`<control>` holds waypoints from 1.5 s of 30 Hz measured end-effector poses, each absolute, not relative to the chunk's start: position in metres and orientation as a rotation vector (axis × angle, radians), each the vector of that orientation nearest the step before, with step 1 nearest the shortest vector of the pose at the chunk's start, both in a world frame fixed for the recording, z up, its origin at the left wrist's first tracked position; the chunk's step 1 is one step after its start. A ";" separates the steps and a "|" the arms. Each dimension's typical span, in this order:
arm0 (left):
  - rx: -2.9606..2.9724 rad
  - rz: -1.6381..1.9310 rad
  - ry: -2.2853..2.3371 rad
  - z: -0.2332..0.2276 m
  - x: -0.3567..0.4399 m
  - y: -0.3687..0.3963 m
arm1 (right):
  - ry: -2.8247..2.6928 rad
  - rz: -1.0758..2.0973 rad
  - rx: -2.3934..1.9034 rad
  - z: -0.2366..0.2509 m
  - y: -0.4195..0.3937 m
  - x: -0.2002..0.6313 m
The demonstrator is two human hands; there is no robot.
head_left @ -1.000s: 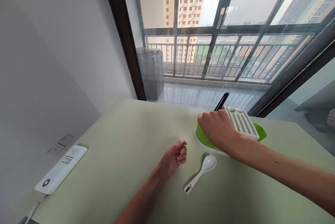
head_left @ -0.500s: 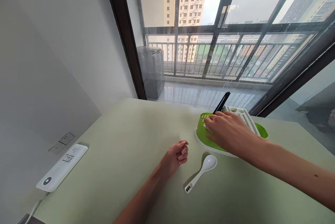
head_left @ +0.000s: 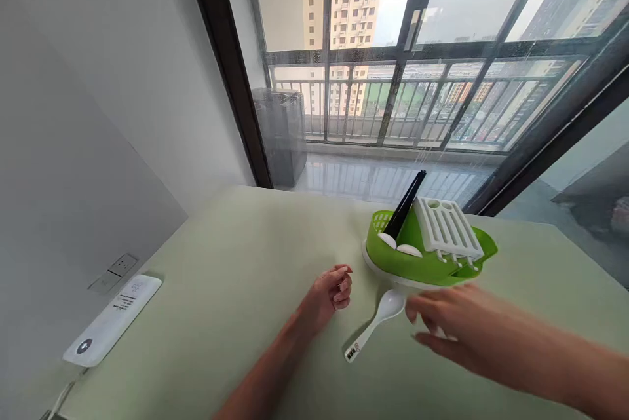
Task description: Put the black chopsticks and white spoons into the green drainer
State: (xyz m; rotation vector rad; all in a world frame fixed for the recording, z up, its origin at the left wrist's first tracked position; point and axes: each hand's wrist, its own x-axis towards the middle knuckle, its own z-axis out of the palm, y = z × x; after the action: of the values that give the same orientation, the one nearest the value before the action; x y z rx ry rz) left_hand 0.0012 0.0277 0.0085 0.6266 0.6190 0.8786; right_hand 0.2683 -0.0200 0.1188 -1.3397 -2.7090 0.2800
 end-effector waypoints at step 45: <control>1.544 0.489 0.977 0.039 -0.001 0.005 | -1.434 1.297 -1.247 -0.014 -0.022 0.232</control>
State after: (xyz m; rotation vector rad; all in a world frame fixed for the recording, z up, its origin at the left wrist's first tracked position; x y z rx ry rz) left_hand -0.0012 0.0049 0.0389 1.5441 0.9772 0.4891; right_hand 0.2321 -0.0219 -0.0144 -1.2469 -1.4341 1.2969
